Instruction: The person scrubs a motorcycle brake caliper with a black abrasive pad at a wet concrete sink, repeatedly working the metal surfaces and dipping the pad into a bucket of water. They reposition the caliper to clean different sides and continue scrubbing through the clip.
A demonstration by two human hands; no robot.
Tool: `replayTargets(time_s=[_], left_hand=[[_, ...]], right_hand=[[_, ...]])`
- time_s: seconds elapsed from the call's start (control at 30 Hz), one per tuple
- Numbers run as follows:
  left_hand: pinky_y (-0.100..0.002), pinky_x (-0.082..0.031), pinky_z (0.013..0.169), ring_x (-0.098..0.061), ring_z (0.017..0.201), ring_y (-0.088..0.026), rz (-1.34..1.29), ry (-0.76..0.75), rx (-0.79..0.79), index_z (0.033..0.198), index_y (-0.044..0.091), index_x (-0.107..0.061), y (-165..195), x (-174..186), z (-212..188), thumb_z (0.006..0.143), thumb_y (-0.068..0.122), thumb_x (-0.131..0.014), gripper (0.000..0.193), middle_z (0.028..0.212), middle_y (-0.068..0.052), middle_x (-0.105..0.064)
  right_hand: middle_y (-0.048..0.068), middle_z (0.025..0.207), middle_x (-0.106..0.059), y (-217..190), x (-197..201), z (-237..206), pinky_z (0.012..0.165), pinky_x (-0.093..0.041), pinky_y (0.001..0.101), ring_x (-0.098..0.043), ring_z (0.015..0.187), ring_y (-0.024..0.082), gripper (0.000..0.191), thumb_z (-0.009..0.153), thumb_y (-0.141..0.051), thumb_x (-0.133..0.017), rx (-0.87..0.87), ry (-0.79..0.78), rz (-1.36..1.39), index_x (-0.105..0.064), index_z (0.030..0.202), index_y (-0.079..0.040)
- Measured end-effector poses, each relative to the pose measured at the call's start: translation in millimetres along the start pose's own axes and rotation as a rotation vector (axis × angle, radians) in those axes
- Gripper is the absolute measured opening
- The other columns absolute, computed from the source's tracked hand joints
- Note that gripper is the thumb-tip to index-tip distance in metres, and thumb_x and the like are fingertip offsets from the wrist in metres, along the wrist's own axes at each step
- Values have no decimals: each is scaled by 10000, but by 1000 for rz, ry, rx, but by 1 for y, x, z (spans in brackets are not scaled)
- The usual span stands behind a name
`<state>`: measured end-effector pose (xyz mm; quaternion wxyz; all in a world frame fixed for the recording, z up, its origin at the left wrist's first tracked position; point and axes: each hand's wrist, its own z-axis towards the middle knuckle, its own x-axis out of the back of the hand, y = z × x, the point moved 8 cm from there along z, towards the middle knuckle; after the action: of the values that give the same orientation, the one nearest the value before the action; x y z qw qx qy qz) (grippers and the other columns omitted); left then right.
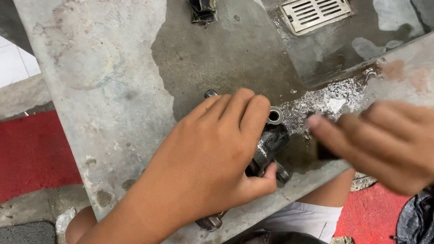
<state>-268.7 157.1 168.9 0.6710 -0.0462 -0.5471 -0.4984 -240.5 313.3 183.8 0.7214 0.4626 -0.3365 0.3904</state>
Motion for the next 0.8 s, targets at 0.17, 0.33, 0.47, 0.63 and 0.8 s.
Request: replayTargets(time_s=[0.17,0.33,0.47,0.63,0.8], left_hand=[[-441,-490,953,-615,1027,-361,110,5,-16,1101,-61,-554,5,8,2,751,495,-789,699,1069,-195,-616],[-485,-461,1020,-597,1055,-361,311,-17,1,1064,-67,-601,10,10,-5,742,598,-788,762,1067,-203,-630],[-461,-466,1007,-594,1075,-375,184,-82,28,1082,-86,-601,9,3,-8,805,456,-794,639,1084,-215,-632],[-462,-449,1097,-579,1244,-372,64,-49,-35,1240,-69,-592,13,8,-8,818,357,-760,623,1269,-201,-635],[-471,-456,1078,-584,1256,-369,-48,-96,-1,1357,-41,-575,10,6,-6,806,383,-784,726,1321,-189,-631]], right_hand=[[111,852,-621,50,-11,-32,530,-423,354,-536,670,219,461,767,76,-732,-220,150,-93,-749,1226,40],[104,961,-620,82,-42,-26,620,-483,333,-598,752,226,474,836,143,-699,-376,310,-42,-730,1297,38],[88,957,-614,86,-61,-25,678,-516,327,-620,803,224,438,866,161,-682,-400,288,100,-705,1281,24],[98,869,-597,86,-61,-29,636,-503,369,-600,739,253,435,787,124,-746,-456,261,123,-736,1208,12],[92,956,-629,86,-55,-25,699,-521,347,-632,824,242,400,864,126,-733,-473,285,167,-708,1242,-3]])
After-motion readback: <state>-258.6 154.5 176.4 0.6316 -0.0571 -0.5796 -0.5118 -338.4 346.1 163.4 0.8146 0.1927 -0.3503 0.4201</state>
